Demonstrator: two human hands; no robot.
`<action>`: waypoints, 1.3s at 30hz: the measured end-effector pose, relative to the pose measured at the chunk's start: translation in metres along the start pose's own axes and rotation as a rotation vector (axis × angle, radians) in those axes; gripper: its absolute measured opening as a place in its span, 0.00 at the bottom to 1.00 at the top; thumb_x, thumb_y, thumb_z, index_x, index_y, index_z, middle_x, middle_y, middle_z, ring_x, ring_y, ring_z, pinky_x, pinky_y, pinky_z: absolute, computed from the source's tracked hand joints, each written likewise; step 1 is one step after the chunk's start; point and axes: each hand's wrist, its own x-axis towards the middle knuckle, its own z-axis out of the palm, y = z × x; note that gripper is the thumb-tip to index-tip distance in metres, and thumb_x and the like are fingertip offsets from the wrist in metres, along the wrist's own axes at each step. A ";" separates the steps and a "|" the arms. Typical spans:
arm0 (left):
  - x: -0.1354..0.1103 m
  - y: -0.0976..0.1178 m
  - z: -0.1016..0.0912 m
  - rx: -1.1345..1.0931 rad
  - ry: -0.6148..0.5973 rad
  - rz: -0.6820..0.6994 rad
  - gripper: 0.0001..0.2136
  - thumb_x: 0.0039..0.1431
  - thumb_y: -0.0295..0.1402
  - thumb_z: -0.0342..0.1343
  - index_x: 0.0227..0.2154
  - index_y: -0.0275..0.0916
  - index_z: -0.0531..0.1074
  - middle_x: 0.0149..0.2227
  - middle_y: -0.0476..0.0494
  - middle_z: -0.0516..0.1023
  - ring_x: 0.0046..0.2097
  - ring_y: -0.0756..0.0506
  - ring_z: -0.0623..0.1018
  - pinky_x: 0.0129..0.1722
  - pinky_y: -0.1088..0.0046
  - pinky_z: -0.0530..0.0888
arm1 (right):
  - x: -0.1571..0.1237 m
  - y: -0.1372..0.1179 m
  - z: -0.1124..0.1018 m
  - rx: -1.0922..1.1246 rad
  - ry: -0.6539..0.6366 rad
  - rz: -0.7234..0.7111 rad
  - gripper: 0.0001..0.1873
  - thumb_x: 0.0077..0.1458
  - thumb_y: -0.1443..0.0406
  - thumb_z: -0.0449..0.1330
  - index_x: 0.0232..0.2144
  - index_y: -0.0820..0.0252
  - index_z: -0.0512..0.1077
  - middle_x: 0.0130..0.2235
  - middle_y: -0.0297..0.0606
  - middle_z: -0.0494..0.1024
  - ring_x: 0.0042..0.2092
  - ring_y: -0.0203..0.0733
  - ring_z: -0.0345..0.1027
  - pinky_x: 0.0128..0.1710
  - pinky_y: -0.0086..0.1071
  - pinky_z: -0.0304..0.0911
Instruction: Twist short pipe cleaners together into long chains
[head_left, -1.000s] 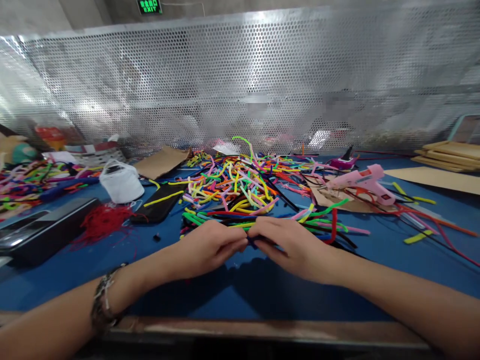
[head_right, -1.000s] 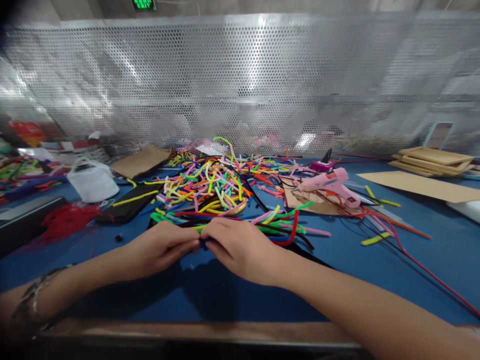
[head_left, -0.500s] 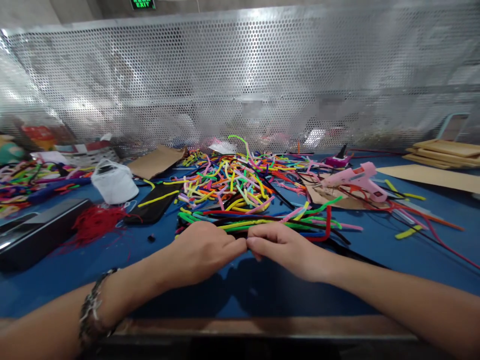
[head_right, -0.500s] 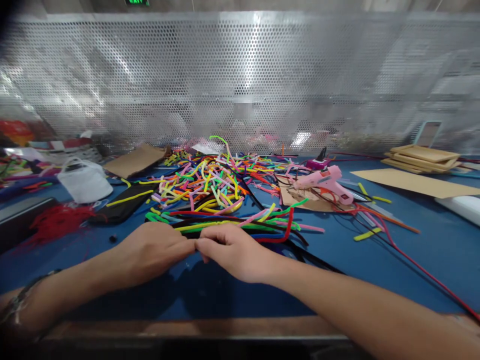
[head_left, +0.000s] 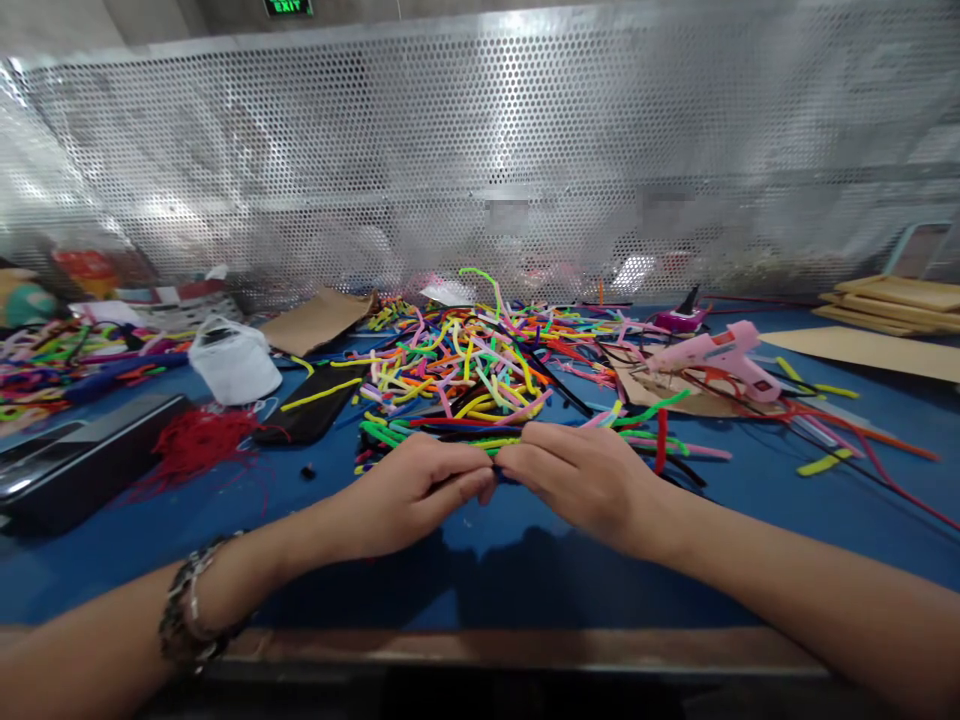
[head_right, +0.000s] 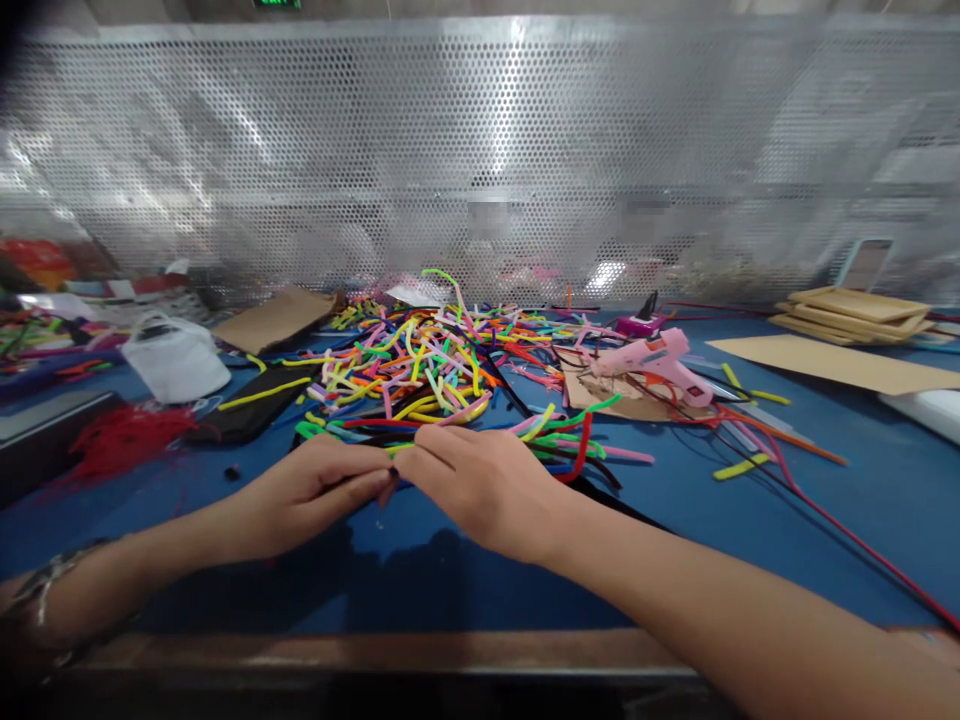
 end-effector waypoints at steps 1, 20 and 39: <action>0.000 -0.001 0.001 0.066 0.009 0.000 0.13 0.59 0.31 0.40 0.21 0.35 0.64 0.18 0.55 0.60 0.21 0.56 0.60 0.22 0.84 0.57 | 0.001 0.000 0.001 0.116 -0.018 0.073 0.13 0.57 0.70 0.43 0.27 0.63 0.65 0.25 0.34 0.67 0.26 0.31 0.57 0.23 0.25 0.50; 0.000 -0.001 -0.002 0.197 -0.021 0.097 0.13 0.60 0.30 0.39 0.25 0.35 0.66 0.19 0.54 0.65 0.21 0.56 0.64 0.21 0.83 0.58 | 0.005 0.000 -0.003 0.760 -0.292 0.340 0.11 0.56 0.66 0.47 0.25 0.64 0.66 0.22 0.29 0.63 0.24 0.28 0.54 0.25 0.22 0.51; -0.001 0.006 0.000 -0.030 0.017 0.050 0.14 0.60 0.30 0.39 0.22 0.35 0.64 0.19 0.55 0.60 0.22 0.56 0.61 0.23 0.84 0.59 | -0.003 -0.001 -0.005 -0.058 0.067 -0.077 0.10 0.56 0.69 0.47 0.31 0.62 0.68 0.22 0.32 0.70 0.24 0.31 0.60 0.23 0.25 0.50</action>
